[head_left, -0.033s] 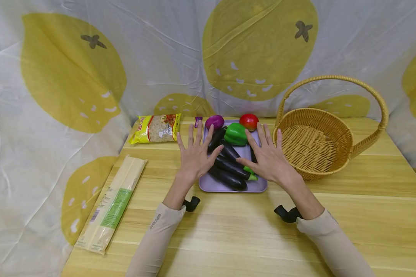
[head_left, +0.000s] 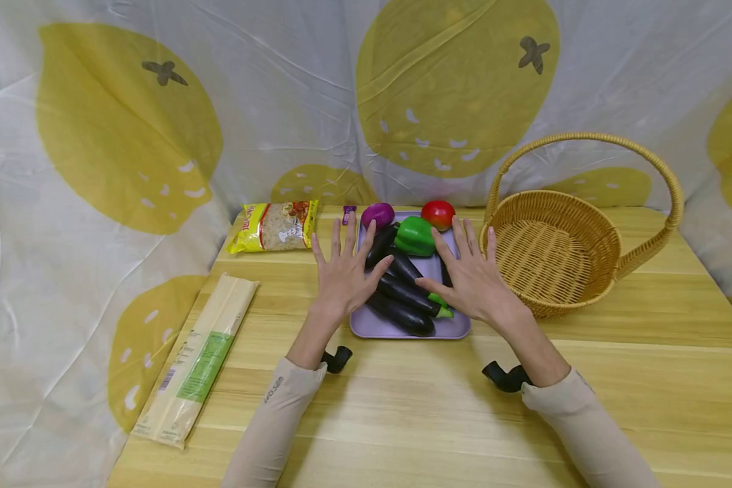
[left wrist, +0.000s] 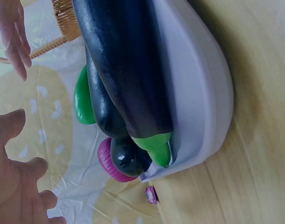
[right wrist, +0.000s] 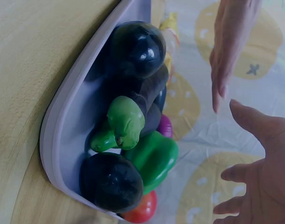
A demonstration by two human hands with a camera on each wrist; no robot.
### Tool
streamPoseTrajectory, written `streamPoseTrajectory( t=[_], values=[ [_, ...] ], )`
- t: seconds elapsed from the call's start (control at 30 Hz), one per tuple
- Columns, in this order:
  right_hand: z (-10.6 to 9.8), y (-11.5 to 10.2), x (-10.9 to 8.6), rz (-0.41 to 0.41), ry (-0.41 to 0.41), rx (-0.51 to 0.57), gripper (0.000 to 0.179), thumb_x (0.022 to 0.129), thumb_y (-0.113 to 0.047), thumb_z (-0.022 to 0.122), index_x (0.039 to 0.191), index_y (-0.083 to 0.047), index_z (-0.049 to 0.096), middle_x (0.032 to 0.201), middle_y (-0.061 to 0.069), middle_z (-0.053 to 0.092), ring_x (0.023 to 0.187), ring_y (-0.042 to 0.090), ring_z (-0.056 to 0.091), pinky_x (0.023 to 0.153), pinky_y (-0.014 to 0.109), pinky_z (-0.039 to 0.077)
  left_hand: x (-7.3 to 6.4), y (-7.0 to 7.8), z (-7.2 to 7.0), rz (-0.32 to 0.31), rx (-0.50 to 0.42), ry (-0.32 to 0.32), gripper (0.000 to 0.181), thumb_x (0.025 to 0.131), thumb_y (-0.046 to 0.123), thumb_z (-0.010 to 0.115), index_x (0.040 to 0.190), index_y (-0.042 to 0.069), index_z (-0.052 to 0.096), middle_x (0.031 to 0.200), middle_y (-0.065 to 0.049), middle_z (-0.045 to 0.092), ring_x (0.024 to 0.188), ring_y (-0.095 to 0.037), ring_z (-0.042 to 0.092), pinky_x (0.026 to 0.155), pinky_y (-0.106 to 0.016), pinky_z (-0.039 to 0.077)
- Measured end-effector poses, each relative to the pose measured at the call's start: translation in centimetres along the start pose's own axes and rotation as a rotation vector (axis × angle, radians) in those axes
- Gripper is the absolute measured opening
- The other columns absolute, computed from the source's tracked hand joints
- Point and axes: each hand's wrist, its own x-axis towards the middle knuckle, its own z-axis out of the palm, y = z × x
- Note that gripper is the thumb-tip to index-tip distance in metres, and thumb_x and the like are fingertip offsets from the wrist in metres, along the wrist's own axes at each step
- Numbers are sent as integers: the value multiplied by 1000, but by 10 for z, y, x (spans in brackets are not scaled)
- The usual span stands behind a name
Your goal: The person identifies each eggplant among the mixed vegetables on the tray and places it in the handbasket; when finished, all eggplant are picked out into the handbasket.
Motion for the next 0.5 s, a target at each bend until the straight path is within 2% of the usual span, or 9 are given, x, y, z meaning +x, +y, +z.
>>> streamPoseTrajectory(
  t=[0.37,0.5],
  values=[
    [2,-3,5,1,-16,11,97,98,-67,54,168,-14,11,173,23,-13,161,43,-12,124,71,-14,1,0,1,7,22,-17,77,104,68,31,167,35,3,175,0,-17,161,-29,-21,123,-69,-19],
    [4,-5,8,-4,-25,7,97,98,-67,53,168,-14,10,173,24,-11,161,44,-12,124,72,-13,0,0,0,9,18,-18,77,104,68,32,167,34,3,175,0,-16,161,-29,-21,123,-69,-19]
  ],
)
